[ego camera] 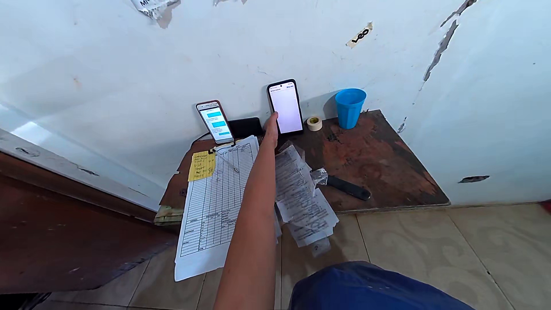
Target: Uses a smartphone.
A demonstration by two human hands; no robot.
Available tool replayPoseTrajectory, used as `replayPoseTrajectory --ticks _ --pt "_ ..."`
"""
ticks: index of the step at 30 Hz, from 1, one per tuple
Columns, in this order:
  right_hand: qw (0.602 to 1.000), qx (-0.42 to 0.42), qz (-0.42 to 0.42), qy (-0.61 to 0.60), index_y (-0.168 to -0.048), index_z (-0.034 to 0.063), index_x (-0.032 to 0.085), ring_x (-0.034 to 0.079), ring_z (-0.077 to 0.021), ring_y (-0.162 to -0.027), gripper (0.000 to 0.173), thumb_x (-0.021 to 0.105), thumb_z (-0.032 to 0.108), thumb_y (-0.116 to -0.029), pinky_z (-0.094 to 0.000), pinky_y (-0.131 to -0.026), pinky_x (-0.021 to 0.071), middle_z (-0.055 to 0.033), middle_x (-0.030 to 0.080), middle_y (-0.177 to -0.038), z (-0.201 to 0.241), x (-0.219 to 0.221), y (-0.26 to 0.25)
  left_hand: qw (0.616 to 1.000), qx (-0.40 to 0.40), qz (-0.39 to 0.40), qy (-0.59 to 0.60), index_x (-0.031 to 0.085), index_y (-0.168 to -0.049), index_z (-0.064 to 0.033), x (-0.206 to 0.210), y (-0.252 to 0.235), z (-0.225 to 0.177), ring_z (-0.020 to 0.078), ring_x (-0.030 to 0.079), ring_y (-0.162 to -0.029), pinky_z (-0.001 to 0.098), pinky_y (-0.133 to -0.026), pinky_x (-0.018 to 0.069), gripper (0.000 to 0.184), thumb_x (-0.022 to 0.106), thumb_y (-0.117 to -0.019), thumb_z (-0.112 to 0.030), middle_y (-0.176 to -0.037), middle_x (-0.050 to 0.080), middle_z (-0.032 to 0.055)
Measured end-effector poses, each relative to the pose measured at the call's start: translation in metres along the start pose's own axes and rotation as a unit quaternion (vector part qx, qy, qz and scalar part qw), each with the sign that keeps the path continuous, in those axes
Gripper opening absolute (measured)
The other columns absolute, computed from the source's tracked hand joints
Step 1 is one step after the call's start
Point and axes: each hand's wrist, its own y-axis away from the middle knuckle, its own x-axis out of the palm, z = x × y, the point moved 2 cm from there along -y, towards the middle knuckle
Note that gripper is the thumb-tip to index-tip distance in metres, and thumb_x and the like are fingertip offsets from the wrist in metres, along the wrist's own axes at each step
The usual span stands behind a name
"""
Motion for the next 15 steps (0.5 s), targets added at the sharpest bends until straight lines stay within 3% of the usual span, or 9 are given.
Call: replayPoseTrajectory --ticks 2,6,9,11,12,14,15 --pt "1.0 -0.005 0.001 0.003 -0.146 -0.0156 0.041 0.045 -0.0307 -0.143 0.042 0.04 -0.004 -0.106 -0.033 -0.115 0.0353 -0.0327 0.041 -0.154 0.0 0.0 -0.001 1.0 0.0 -0.005 0.009 0.029 -0.158 -0.0006 0.001 0.003 0.0 0.0314 0.029 -0.152 0.0481 -0.123 0.0255 0.061 0.02 -0.1122 -0.04 -0.164 0.03 0.0221" --pt "1.0 -0.008 0.007 0.017 -0.147 -0.0128 0.041 0.046 -0.0281 -0.142 0.042 0.041 0.001 -0.1075 -0.0329 -0.115 0.0354 -0.0307 0.042 -0.155 0.001 -0.002 -0.004 1.0 0.021 -0.002 0.009 0.04 -0.151 0.003 -0.001 0.004 0.0 0.0308 0.047 -0.139 0.0446 -0.114 0.0375 0.06 0.013 -0.1119 -0.034 -0.152 0.046 0.0246" --pt "0.999 -0.027 -0.002 0.025 -0.144 -0.0155 0.043 0.05 -0.0323 -0.138 0.041 0.043 0.001 -0.1064 -0.0366 -0.113 0.0385 -0.0343 0.045 -0.151 -0.001 -0.001 -0.008 1.0 0.019 -0.003 0.014 0.043 -0.148 0.0053 -0.002 0.006 -0.001 0.0307 0.051 -0.134 0.0444 -0.111 0.0401 0.06 0.012 -0.1114 -0.031 -0.148 0.05 0.0254" --pt "0.997 0.026 -0.077 0.018 -0.14 -0.0153 0.048 0.055 -0.0302 -0.133 0.04 0.045 -0.005 -0.1023 -0.035 -0.111 0.0412 -0.032 0.05 -0.147 0.01 0.01 -0.008 1.0 0.013 -0.01 0.02 0.043 -0.147 0.0057 -0.001 0.006 -0.002 0.0301 0.052 -0.132 0.0437 -0.109 0.0413 0.059 0.012 -0.1115 -0.029 -0.147 0.051 0.0252" --pt "0.99 0.078 -0.114 0.026 -0.141 -0.0119 0.051 0.055 -0.0251 -0.132 0.042 0.044 -0.007 -0.1 -0.0317 -0.11 0.0412 -0.026 0.052 -0.148 0.02 0.017 -0.005 1.0 0.01 -0.014 0.022 0.044 -0.146 0.0061 -0.001 0.004 -0.001 0.0298 0.053 -0.131 0.0432 -0.108 0.0416 0.058 0.013 -0.1113 -0.029 -0.146 0.051 0.0253" --pt "0.994 0.086 -0.002 0.074 -0.155 -0.0067 0.034 0.039 -0.0228 -0.147 0.048 0.036 0.0 -0.1074 -0.0315 -0.119 0.0308 -0.0215 0.033 -0.163 0.032 0.003 0.026 0.999 0.008 -0.024 0.025 0.045 -0.144 0.0071 -0.001 0.002 0.003 0.0294 0.053 -0.129 0.0426 -0.108 0.0416 0.056 0.015 -0.1108 -0.027 -0.145 0.052 0.0256" --pt "0.996 0.012 0.009 0.093 -0.153 -0.0107 0.035 0.04 -0.0291 -0.147 0.046 0.035 0.004 -0.1091 -0.0344 -0.118 0.0323 -0.0285 0.034 -0.161 0.018 0.0 0.027 0.999 0.009 -0.03 0.026 0.046 -0.143 0.0078 0.0 0.002 0.004 0.0297 0.053 -0.129 0.0426 -0.108 0.0415 0.055 0.017 -0.1108 -0.026 -0.144 0.052 0.0261"
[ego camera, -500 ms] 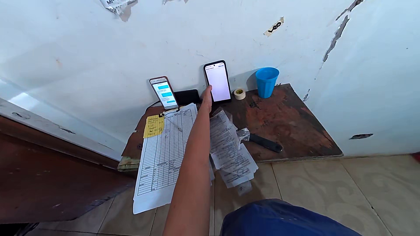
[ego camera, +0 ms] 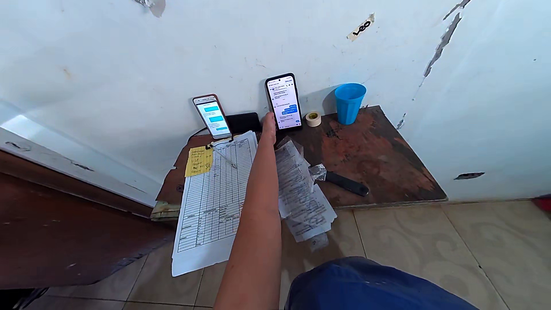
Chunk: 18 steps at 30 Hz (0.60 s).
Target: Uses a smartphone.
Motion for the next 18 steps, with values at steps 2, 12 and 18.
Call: replayPoseTrajectory --ticks 2,12,18 --pt "0.999 -0.045 0.005 0.021 -0.148 -0.0139 0.039 0.045 -0.0329 -0.144 0.042 0.034 0.003 -0.1098 -0.0364 -0.116 0.0352 -0.0335 0.039 -0.155 -0.015 0.0 -0.02 1.0 0.004 -0.012 0.003 0.046 -0.142 0.0083 0.001 0.001 0.002 0.0301 0.051 -0.132 0.0425 -0.11 0.0401 0.052 0.02 -0.1096 -0.024 -0.146 0.05 0.0264" --pt "0.99 0.099 -0.042 -0.092 -0.15 -0.0117 0.037 0.043 -0.0194 -0.143 0.046 0.035 -0.005 -0.1048 -0.0257 -0.115 0.0323 -0.0234 0.039 -0.158 0.049 -0.006 0.063 1.0 0.003 -0.021 0.01 0.047 -0.144 0.0058 0.001 -0.002 0.006 0.0275 0.05 -0.134 0.0417 -0.111 0.0389 0.054 0.019 -0.1126 -0.028 -0.148 0.051 0.0232" --pt "0.973 0.005 -0.222 -0.069 -0.117 -0.0251 0.058 0.066 -0.0205 -0.109 0.03 0.039 -0.014 -0.0962 -0.0169 -0.09 0.0465 -0.035 0.064 -0.12 0.022 0.016 0.011 1.0 0.009 -0.022 0.017 0.049 -0.142 0.0054 0.003 0.001 0.006 0.0263 0.052 -0.131 0.0409 -0.11 0.0402 0.054 0.019 -0.1125 -0.028 -0.145 0.053 0.0226"
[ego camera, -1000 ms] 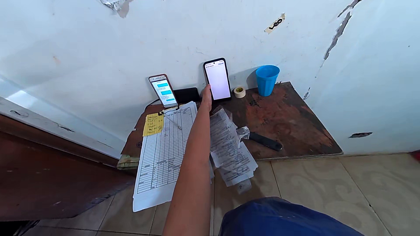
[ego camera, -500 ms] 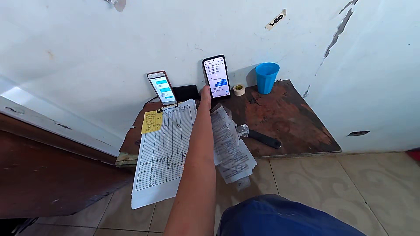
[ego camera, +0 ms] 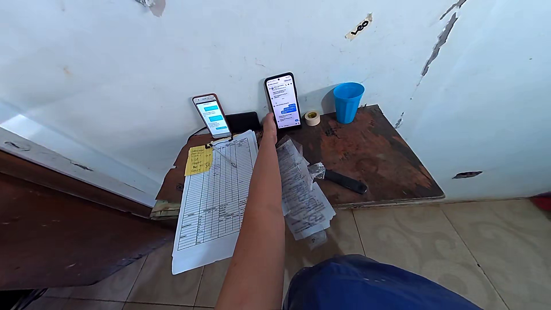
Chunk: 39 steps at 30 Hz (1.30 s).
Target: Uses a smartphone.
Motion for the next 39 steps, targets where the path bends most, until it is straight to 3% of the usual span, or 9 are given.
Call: replayPoseTrajectory --ticks 2,4,6,8,16,22,32,36,39 --pt "0.983 0.07 0.161 0.047 -0.141 -0.0198 0.042 0.049 -0.0168 -0.136 0.041 0.035 -0.012 -0.1013 -0.0195 -0.108 0.0362 -0.0287 0.046 -0.151 0.023 -0.026 0.018 1.0 -0.008 -0.007 0.004 0.048 -0.142 0.0065 0.001 0.004 -0.003 0.0266 0.052 -0.132 0.0402 -0.11 0.0397 0.052 0.021 -0.1124 -0.026 -0.145 0.052 0.0236" --pt "0.976 0.093 0.188 0.062 -0.149 -0.0134 0.037 0.042 -0.0172 -0.144 0.048 0.034 -0.01 -0.1018 -0.0223 -0.113 0.0326 -0.0231 0.038 -0.16 0.017 -0.021 0.009 1.0 -0.012 -0.013 0.001 0.048 -0.141 0.0074 0.001 0.006 -0.004 0.027 0.051 -0.131 0.04 -0.11 0.0395 0.05 0.023 -0.1119 -0.024 -0.145 0.052 0.0242" --pt "0.977 0.011 0.207 0.059 -0.147 -0.0151 0.04 0.049 -0.0248 -0.138 0.044 0.036 -0.007 -0.1035 -0.0277 -0.109 0.0388 -0.0309 0.041 -0.154 -0.017 -0.007 -0.022 1.0 0.0 -0.01 -0.007 0.048 -0.14 0.0093 0.0 0.007 -0.003 0.0288 0.052 -0.13 0.0417 -0.109 0.0396 0.05 0.024 -0.1111 -0.023 -0.143 0.052 0.026" --pt "0.975 -0.035 0.215 0.039 -0.144 -0.0149 0.043 0.054 -0.0261 -0.13 0.04 0.036 -0.004 -0.1058 -0.0295 -0.105 0.0415 -0.0339 0.046 -0.148 -0.039 -0.001 -0.042 1.0 0.012 -0.004 -0.012 0.05 -0.138 0.0096 -0.002 0.006 -0.001 0.0285 0.054 -0.126 0.0418 -0.107 0.041 0.051 0.022 -0.1106 -0.024 -0.14 0.054 0.0261" --pt "0.973 -0.017 0.225 0.044 -0.146 -0.012 0.043 0.049 -0.0266 -0.138 0.04 0.035 0.002 -0.1097 -0.0322 -0.112 0.0376 -0.0308 0.044 -0.153 -0.038 0.002 -0.044 1.0 0.01 -0.002 -0.007 0.051 -0.136 0.0093 -0.002 0.006 0.0 0.0254 0.056 -0.121 0.0383 -0.104 0.0429 0.051 0.022 -0.1115 -0.024 -0.136 0.057 0.0246" --pt "0.971 -0.026 0.23 0.052 -0.147 -0.0107 0.043 0.046 -0.0283 -0.143 0.04 0.035 0.003 -0.1105 -0.0338 -0.115 0.0353 -0.0289 0.043 -0.155 -0.038 0.003 -0.045 1.0 0.003 -0.003 -0.015 0.051 -0.137 0.0092 -0.004 0.001 0.003 0.0266 0.054 -0.126 0.0395 -0.107 0.0411 0.05 0.024 -0.1116 -0.024 -0.14 0.055 0.0251" --pt "0.971 -0.046 0.227 0.058 -0.146 -0.0121 0.044 0.045 -0.0302 -0.144 0.041 0.035 0.0 -0.1088 -0.0348 -0.116 0.0343 -0.0298 0.043 -0.155 -0.035 0.003 -0.046 1.0 0.006 -0.004 -0.003 0.052 -0.135 0.0092 -0.005 0.0 0.003 0.0239 0.056 -0.122 0.0375 -0.105 0.0425 0.049 0.024 -0.1118 -0.024 -0.136 0.057 0.0242" --pt "0.974 -0.052 0.217 0.05 -0.144 -0.0143 0.045 0.047 -0.0343 -0.142 0.041 0.037 -0.004 -0.1058 -0.0368 -0.116 0.0355 -0.0322 0.046 -0.152 -0.033 0.003 -0.047 1.0 0.004 0.001 -0.013 0.046 -0.142 0.0096 -0.005 0.0 0.003 0.0288 0.051 -0.133 0.0412 -0.112 0.0389 0.05 0.024 -0.1119 -0.024 -0.146 0.05 0.0264" --pt "0.975 -0.049 0.212 0.047 -0.143 -0.0149 0.047 0.047 -0.0364 -0.142 0.039 0.039 -0.002 -0.1065 -0.0391 -0.117 0.0353 -0.0326 0.047 -0.151 -0.034 0.002 -0.047 1.0 0.002 0.001 -0.017 0.047 -0.142 0.0093 -0.005 0.0 0.003 0.0292 0.051 -0.133 0.0415 -0.112 0.039 0.051 0.024 -0.1118 -0.024 -0.146 0.051 0.0263"
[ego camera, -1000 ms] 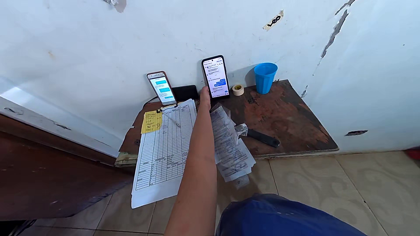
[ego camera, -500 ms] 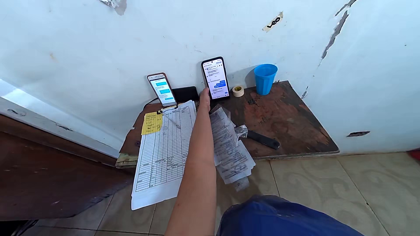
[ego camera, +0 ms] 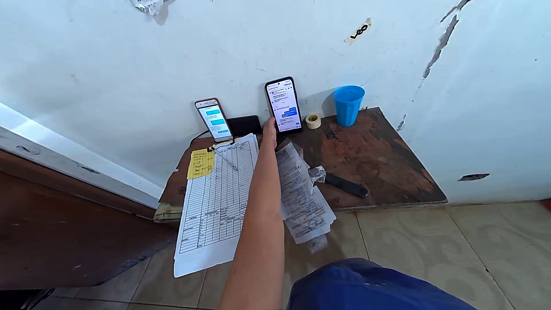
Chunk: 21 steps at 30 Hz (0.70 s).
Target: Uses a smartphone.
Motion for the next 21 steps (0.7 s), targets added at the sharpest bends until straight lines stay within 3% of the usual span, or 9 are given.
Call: replayPoseTrajectory --ticks 4,21 --pt "1.0 0.013 0.011 0.004 -0.147 -0.0113 0.043 0.046 -0.0294 -0.143 0.042 0.034 0.003 -0.1088 -0.0349 -0.116 0.0352 -0.0293 0.043 -0.155 -0.0029 0.0019 0.0012 1.0 -0.006 -0.005 0.006 0.048 -0.141 0.0099 0.0004 0.001 -0.0014 0.028 0.053 -0.13 0.0401 -0.11 0.0399 0.05 0.025 -0.1118 -0.024 -0.144 0.052 0.0261" --pt "1.0 0.019 0.003 -0.009 -0.146 -0.012 0.044 0.047 -0.0282 -0.142 0.041 0.034 0.0 -0.1079 -0.0338 -0.115 0.036 -0.0294 0.044 -0.154 -0.0004 0.0014 0.0004 1.0 -0.015 -0.009 0.011 0.049 -0.137 0.0105 -0.0001 0.0038 -0.004 0.0262 0.053 -0.127 0.0383 -0.108 0.0406 0.046 0.027 -0.1102 -0.02 -0.141 0.053 0.0261"
